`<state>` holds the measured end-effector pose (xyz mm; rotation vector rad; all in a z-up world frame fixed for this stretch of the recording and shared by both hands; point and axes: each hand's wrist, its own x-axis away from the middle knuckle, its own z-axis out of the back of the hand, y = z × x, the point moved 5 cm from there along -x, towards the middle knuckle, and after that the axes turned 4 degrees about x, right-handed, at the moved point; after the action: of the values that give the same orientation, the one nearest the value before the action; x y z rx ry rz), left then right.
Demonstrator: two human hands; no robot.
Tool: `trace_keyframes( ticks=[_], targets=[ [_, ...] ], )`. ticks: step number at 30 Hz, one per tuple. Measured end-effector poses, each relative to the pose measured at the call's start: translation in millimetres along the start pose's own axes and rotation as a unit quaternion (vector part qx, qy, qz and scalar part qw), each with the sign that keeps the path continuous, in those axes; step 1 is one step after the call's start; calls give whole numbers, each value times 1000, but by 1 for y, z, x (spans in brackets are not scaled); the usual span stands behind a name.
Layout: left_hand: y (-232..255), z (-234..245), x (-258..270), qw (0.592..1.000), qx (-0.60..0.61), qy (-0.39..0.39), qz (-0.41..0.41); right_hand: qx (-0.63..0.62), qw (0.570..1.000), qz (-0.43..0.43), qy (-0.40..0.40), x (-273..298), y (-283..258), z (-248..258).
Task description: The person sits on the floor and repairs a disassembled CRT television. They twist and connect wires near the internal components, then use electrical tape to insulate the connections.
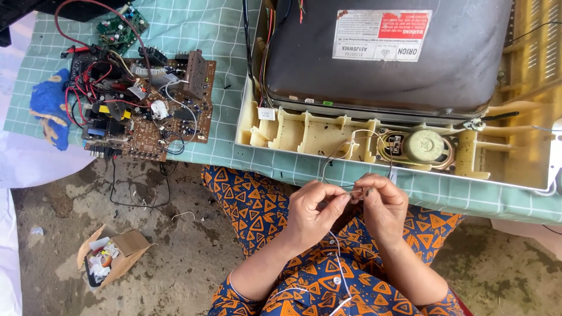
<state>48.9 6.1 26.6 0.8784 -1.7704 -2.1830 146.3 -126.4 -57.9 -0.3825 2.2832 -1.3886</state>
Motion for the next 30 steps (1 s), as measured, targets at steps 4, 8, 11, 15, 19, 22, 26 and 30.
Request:
trace_keyframes(
  ticks=[4, 8, 11, 15, 19, 22, 26, 30],
  targets=[
    [-1, -2, 2, 1000, 5, 1, 7, 76, 996, 27, -44, -5, -16, -10],
    [2, 2, -1, 1000, 6, 30, -5, 109, 992, 48, -44, -7, -17, -8],
    [5, -3, -4, 997, -45, -41, -41, 146, 986, 18, -83, -2, -17, -5],
    [11, -13, -11, 987, -93, -60, -116, 208, 968, 95, -102, -14, -37, -12],
    [21, -14, -28, 977, -142, -75, -138, 318, 940, 120, -25, -36, -67, 3],
    [3, -18, -41, 956, -198, -67, -203, 338, 926, 167, 34, -53, -83, 27],
    [24, -13, -76, 928, -223, -53, -293, 450, 842, 284, 93, -78, -121, 32],
    [15, -45, -106, 895, -233, -53, -376, 530, 760, 350, 140, -104, -124, 57]
  ],
)
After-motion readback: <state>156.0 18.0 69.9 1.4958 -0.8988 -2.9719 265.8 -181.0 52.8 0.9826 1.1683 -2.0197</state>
